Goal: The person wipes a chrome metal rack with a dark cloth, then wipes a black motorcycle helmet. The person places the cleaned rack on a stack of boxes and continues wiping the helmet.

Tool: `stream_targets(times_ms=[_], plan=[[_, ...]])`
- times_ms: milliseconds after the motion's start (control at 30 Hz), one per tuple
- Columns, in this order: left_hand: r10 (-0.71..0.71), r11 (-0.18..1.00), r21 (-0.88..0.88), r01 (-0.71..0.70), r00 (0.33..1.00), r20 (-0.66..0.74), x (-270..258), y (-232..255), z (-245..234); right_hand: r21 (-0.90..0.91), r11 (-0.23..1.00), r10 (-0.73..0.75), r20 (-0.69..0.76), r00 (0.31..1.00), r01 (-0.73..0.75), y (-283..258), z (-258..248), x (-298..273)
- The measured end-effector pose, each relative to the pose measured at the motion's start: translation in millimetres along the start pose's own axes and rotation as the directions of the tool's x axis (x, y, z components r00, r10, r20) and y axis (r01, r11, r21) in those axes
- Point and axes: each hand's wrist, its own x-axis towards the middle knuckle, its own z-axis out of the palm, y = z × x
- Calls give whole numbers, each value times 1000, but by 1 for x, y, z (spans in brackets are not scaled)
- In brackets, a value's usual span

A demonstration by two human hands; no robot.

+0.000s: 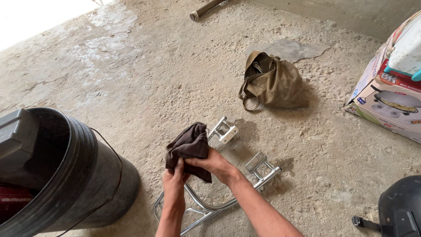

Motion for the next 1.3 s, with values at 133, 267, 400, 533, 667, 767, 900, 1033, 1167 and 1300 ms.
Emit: stream_targets(times_ms=[133, 267, 400, 533, 667, 767, 900, 1033, 1167, 1300], plan=[[-135, 979, 118, 168, 960, -246, 7, -13, 7, 181, 983, 13, -81, 997, 2, 27, 5, 1], [-33, 860, 435, 265, 881, -472, 4, -23, -1, -12, 999, 41, -479, 877, -53, 42, 1, 6], [284, 569, 816, 103, 907, -312, 13, -75, -49, -449, 822, -48, -667, 744, -350, 50, -11, 23], [-405, 838, 308, 451, 891, -205, 28, -124, -62, -719, 657, -285, -516, 808, -228, 86, -7, 57], [-389, 841, 398, 367, 921, -28, 44, -152, -62, -897, 424, -67, -167, 984, -123, 109, 18, 74], [-451, 793, 422, 439, 889, -77, 52, -156, -63, -954, 286, -98, 68, 993, 94, 110, 27, 68], [-472, 791, 391, 471, 876, -101, 46, -148, -61, -965, 223, -81, 121, 989, 136, 111, 13, 66], [-529, 720, 419, 553, 828, -184, 36, -129, -47, -902, 425, 8, -87, 996, -82, 129, 6, 77], [-496, 648, 540, 538, 835, -236, 33, -113, -35, -935, 283, -30, -232, 972, -215, 140, -15, 113], [-372, 562, 699, 442, 890, -264, 26, -113, -31, -948, 235, -28, -228, 973, -215, 136, -17, 111]])
